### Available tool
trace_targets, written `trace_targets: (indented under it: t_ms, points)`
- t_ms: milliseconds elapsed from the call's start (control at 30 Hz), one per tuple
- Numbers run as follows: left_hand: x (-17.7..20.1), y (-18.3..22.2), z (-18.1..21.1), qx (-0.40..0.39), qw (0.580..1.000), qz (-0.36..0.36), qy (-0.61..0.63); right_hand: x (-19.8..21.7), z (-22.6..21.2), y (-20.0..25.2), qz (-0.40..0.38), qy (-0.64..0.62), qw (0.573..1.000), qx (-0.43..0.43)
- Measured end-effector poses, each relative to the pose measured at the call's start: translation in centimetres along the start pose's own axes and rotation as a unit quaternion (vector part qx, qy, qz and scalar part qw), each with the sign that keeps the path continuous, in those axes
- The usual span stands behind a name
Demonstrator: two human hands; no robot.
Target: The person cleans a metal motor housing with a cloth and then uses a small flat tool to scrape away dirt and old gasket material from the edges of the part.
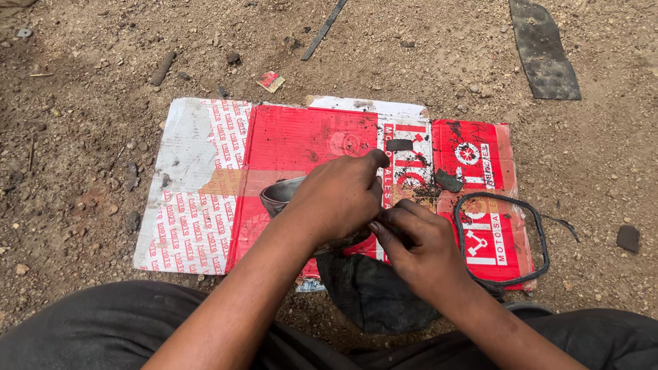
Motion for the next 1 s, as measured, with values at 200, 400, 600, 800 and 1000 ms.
trace_targets:
  t_ms: [200,400,600,800,1000]
  points:
    - [-0.1,-1.3,-0.4,0.004,0.998,0.011,0.054,1.6,-0.1,-0.6,-0.013,0.025,0.999,0.015]
    - [-0.2,-1.1,-0.1,0.006,0.999,0.007,0.041,2.2,0.3,0.1,-0.034,0.031,0.998,0.037]
    - [-0.4,-1.4,-0.1,-0.035,0.998,0.018,0.058,2.5,1.1,-1.1,-0.039,-0.016,0.999,-0.029]
    - [-0.7,-1.0,0.0,-0.009,0.998,0.012,0.056,2.5,1.4,0.8,-0.056,0.001,0.992,-0.111]
    - [-0.1,-1.2,0.1,-0.013,0.996,-0.004,0.083,2.3,0.1,-0.7,-0.034,0.005,0.995,-0.091]
Point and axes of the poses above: each hand's wrist, its own y-axis away from the middle knuckle, its own x-axis out of the back of the hand, z = x × y, the point moved 2 cm from there along -y, towards the middle knuckle, and after that the axes turned 1 degree about x, right-handed, at the moved point
